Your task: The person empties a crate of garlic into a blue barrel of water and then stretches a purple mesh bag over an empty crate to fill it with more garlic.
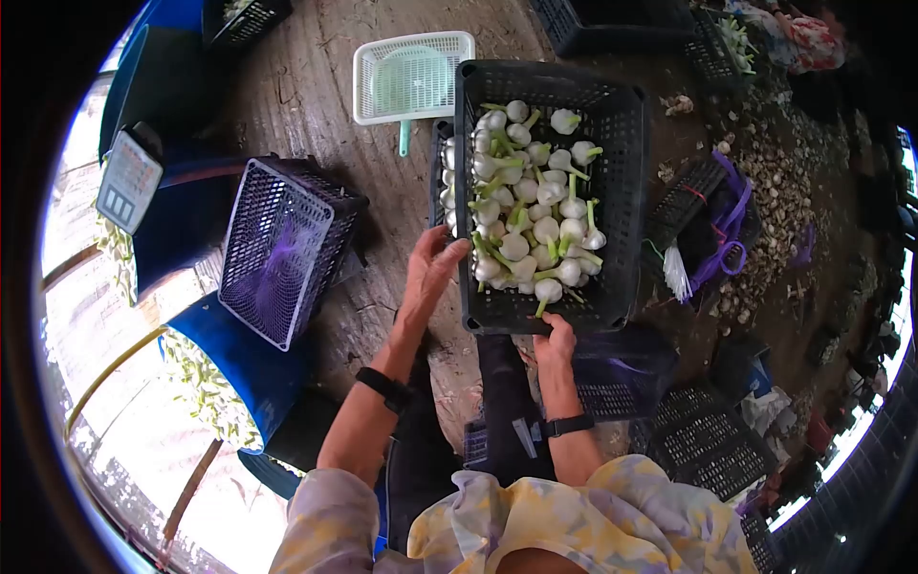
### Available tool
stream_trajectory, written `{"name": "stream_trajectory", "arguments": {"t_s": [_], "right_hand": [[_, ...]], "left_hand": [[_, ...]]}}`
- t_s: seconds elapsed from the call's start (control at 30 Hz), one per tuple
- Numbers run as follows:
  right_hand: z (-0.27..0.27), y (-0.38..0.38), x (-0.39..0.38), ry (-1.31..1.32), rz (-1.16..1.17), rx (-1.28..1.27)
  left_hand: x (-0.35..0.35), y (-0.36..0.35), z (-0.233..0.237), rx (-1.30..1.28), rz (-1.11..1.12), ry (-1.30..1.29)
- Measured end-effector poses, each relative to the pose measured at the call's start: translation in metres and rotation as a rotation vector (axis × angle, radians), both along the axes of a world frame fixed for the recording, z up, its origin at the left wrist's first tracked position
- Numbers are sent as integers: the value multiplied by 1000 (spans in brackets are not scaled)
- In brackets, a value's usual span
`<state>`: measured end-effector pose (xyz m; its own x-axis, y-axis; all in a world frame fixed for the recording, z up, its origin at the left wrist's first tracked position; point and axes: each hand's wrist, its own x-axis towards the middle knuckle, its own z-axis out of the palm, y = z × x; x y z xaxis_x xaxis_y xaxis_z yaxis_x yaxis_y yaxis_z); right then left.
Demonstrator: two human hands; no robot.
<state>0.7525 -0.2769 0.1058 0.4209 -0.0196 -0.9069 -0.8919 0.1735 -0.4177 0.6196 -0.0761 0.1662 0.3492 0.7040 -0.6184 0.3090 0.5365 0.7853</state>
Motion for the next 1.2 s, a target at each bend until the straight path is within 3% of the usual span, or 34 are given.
{"name": "stream_trajectory", "arguments": {"t_s": [0.07, 0.17, 0.27, 0.33, 0.37, 0.4, 0.43, 0.5, 0.53, 0.63, 0.7, 0.73, 0.77, 0.8, 0.83, 0.87, 0.97, 1.03, 1.1, 1.17, 1.2], "right_hand": [[12, 5, 4, 94, 73, 1], [-25, -12, 2, 79, 16, 151], [7, -1, -5, 193, 94, 264], [3, 1, -18, 244, 128, 151], [-4, 1, -22, 235, 163, 108], [-1, 8, -23, 193, 184, 75], [0, 15, -20, 152, 204, 40], [-12, 17, -20, 95, 163, 20], [-16, 18, -21, 46, 139, -2], [-28, 12, -26, 73, 29, 39], [-11, -5, -22, 81, -28, 181], [0, -18, -12, 120, -52, 133], [6, -43, -1, 115, 31, 202], [17, -57, 10, 73, 85, 113], [46, -60, 21, 33, 174, 98], [66, -59, 28, -25, 279, 22], [122, -47, 23, -283, 616, -43], [144, -33, 3, -538, 1015, 62], [165, -19, -37, -418, 1262, 179], [185, -16, -106, -383, 1505, 351], [193, -18, -147, -288, 1478, 490]], "left_hand": [[-4, 12, -8, 1, -21, -17], [9, 27, -18, 7, -97, -6], [41, 74, -36, 144, -98, -65], [70, 131, -64, 487, -74, -202], [80, 171, -81, 667, -170, 32], [106, 201, -79, 713, -173, 9], [133, 228, -66, 1215, -378, 288], [178, 287, -67, 1396, -783, 104], [205, 286, -43, 847, -999, 395], [208, 271, -17, 839, -971, 560], [168, 247, 9, 889, -970, 506], [142, 234, 30, 835, -984, 606], [104, 208, 51, 901, -886, 588], [64, 177, 81, 947, -781, 450], [9, 166, 91, 643, -808, 713], [-36, 130, 114, 718, -637, 533], [-179, 21, 168, 512, -235, 710], [-249, -63, 215, 403, 122, 865], [-313, -136, 266, 313, 388, 828], [-389, -200, 303, 310, 691, 572], [-428, -232, 322, 327, 822, 551]]}}
